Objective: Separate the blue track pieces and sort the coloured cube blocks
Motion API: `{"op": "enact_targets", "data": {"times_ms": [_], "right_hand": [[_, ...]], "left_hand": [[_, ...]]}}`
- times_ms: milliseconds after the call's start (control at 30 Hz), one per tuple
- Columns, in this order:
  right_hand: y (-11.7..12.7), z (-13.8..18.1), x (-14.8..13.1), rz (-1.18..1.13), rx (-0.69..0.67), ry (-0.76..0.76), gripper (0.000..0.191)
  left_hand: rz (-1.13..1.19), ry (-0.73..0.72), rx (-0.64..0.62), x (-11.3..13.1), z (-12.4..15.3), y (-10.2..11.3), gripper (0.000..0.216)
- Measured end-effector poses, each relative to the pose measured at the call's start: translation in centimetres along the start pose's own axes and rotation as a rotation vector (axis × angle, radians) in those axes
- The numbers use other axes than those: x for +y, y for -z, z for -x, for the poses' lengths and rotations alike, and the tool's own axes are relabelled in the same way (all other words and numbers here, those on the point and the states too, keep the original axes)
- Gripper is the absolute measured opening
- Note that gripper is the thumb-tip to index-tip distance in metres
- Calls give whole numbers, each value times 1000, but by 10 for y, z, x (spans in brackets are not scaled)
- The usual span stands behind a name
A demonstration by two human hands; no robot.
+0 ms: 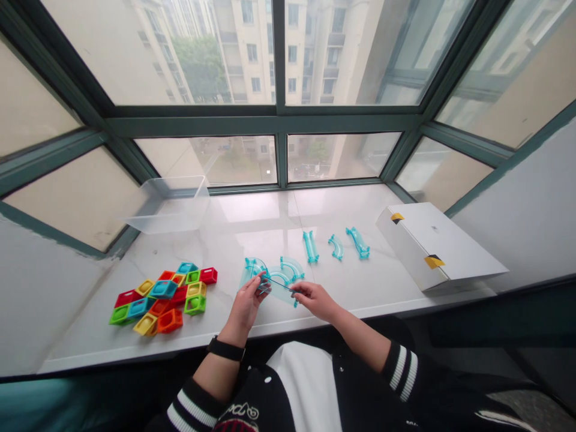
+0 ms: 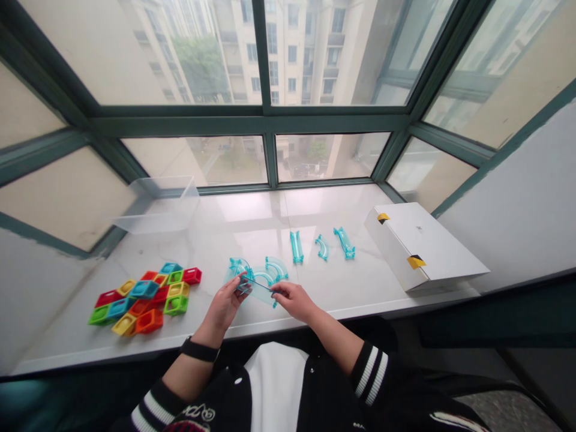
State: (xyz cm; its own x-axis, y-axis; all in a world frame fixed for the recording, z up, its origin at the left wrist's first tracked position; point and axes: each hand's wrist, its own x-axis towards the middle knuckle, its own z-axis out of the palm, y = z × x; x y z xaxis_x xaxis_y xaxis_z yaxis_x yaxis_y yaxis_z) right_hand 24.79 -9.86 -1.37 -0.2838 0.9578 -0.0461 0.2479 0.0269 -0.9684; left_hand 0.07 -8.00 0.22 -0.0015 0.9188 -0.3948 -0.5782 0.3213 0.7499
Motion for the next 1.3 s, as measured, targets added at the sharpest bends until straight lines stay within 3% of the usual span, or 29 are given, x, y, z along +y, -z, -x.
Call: {"op": "enact_targets", "data": {"times_ms": [300,567,867,1067,1300], "right_hand": [[7,-4,20,-78,140,-43,27],[12,-4,6,-339,193,-134,41],[16,0,-2,-371,89,-72,50],[19,3,-6,-318,16,-28,37],[20,8,-4,-257,-103,-52,42]], "left_hand": [[-2,70,-61,-1,6,-1,37],[75,64,-45,-3,5,6,39],[161,70,-7,-6,2,11,34],[199,87,19,-6,1,10,27],[187,106,26,-8,1,7,26]]}}
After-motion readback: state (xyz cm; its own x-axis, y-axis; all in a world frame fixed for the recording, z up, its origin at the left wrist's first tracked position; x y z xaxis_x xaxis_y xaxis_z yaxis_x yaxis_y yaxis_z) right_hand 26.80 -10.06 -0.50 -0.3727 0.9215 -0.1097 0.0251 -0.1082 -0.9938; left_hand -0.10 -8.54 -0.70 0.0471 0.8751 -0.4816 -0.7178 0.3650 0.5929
